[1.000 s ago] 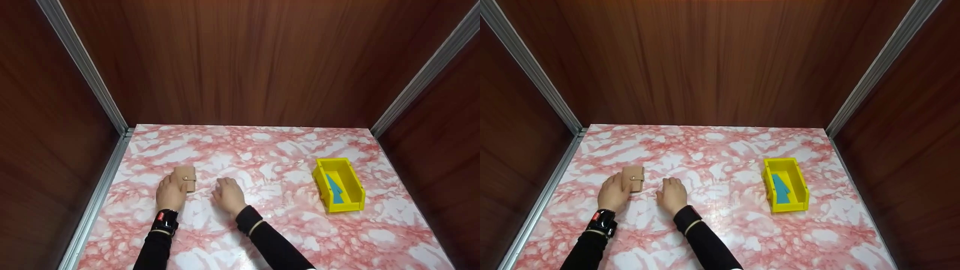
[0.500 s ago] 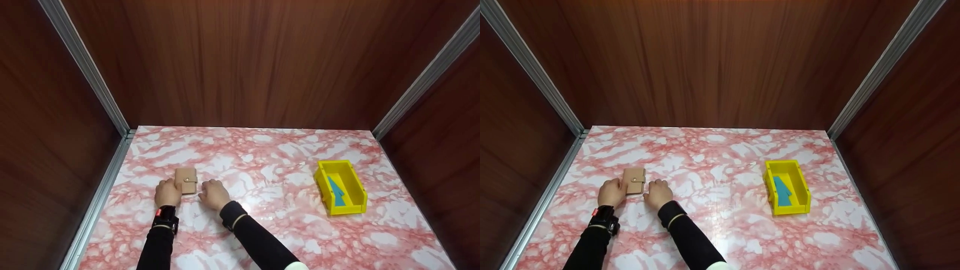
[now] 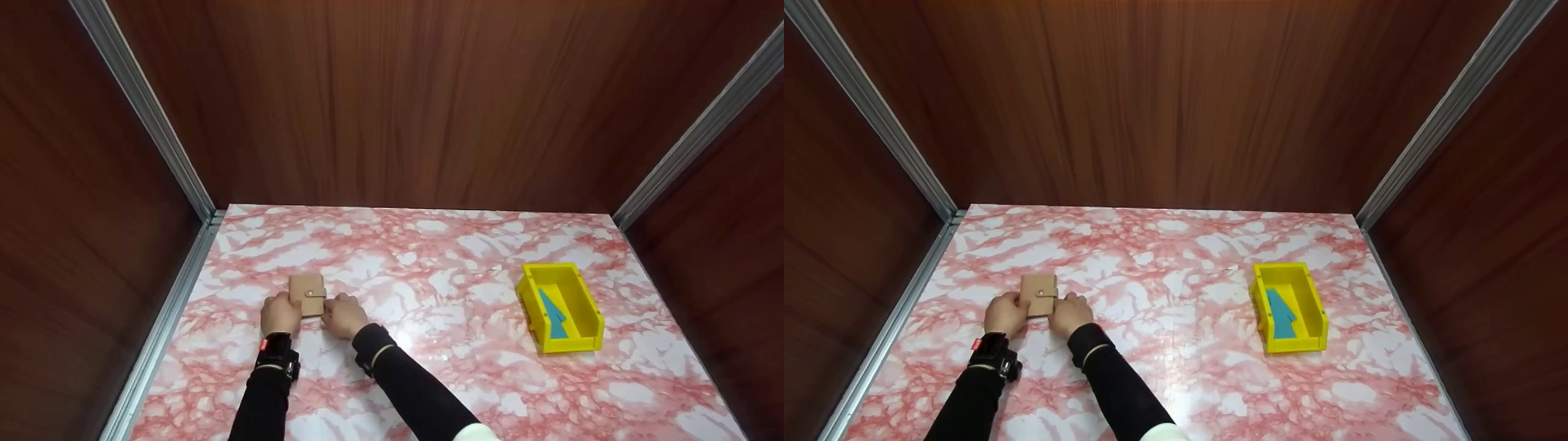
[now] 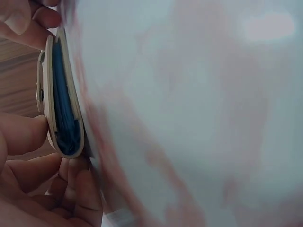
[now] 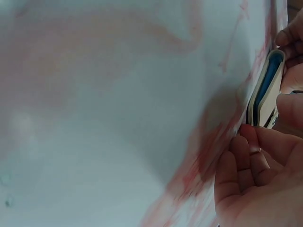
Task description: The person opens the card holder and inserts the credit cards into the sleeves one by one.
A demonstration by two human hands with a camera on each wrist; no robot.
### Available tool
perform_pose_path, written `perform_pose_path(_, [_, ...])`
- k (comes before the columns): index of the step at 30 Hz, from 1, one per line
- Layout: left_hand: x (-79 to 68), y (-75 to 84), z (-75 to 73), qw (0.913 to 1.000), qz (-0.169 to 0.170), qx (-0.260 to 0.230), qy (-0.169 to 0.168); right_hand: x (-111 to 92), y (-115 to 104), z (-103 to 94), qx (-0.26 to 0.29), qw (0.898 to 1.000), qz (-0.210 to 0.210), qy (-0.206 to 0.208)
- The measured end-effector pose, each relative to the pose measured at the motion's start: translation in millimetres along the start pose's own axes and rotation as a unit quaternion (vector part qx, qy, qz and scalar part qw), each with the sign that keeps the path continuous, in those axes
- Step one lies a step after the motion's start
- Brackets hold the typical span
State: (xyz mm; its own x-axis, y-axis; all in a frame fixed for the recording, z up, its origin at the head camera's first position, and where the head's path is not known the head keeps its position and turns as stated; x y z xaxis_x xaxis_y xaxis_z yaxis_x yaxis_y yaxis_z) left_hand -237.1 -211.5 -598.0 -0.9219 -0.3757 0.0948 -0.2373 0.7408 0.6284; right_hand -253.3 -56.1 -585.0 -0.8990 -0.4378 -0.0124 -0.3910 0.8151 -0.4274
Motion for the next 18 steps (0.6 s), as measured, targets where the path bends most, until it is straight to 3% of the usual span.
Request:
perform_pose_path(12, [-3.1,5.8,-0.9,0.9912,-0.057,-0.119,-0.003,1.6,10.2,-5.8,0.066,0.998,-0.017,0.016])
perform_pose_path(18, [-9.0,19.8,1.5,0.9833,-0.062,-0.171,0.013,-1.5,19.1,-15.2,0.105,0.994,0.009,0.037])
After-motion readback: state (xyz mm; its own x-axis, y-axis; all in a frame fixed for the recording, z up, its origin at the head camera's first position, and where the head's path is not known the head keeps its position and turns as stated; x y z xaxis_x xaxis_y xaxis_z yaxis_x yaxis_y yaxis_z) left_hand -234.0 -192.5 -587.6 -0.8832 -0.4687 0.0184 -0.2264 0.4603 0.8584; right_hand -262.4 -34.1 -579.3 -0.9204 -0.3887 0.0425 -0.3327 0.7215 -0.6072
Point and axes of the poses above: each hand's wrist, its own x-axis towards the middle knuckle, its own z-axis out of the palm, y = z × x, the point moved 1 cm from there along x, towards the middle knuckle, and after that the axes turned 3 degrees about y, right-handed, at the moved point
